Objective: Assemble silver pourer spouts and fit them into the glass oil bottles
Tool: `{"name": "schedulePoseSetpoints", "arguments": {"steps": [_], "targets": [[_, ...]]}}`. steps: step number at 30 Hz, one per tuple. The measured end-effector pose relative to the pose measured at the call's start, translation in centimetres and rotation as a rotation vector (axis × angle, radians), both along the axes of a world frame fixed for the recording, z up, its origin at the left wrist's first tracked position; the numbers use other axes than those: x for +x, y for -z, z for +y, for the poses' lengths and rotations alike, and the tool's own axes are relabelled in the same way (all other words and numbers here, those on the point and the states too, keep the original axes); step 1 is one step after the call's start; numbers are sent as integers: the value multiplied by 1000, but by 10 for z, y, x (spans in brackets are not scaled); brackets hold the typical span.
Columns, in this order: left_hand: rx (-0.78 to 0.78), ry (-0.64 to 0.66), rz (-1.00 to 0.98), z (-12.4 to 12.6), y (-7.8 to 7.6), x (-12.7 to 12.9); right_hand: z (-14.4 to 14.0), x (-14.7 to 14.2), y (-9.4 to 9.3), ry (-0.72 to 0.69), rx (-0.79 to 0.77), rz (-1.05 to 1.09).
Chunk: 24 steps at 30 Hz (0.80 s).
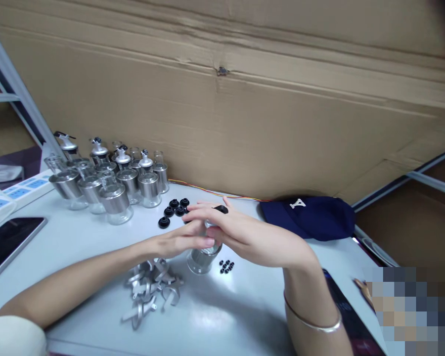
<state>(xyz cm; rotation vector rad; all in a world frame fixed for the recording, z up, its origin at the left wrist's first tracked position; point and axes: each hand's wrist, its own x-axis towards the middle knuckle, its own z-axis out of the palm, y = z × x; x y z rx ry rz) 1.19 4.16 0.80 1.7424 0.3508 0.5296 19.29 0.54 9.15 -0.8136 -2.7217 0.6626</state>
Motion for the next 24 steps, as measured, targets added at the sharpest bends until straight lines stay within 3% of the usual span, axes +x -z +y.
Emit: {"name": "schedulePoseSetpoints", "arguments": {"steps": [5, 9, 13, 19, 24], "targets": [[106, -65, -13, -4, 4, 3, -2, -1, -1, 13, 14, 7], [86, -58, -25, -5, 6, 4, -11, -9, 8, 162, 46, 69], [9, -105, 5, -6, 3, 5, -22, -16, 25, 324, 84, 145], [12, -103, -59, -5, 3, 8, -23, -20, 51, 358, 185, 319], [-61, -87, -129, -4, 4, 8, -15, -26, 90, 398, 371, 538]]}}
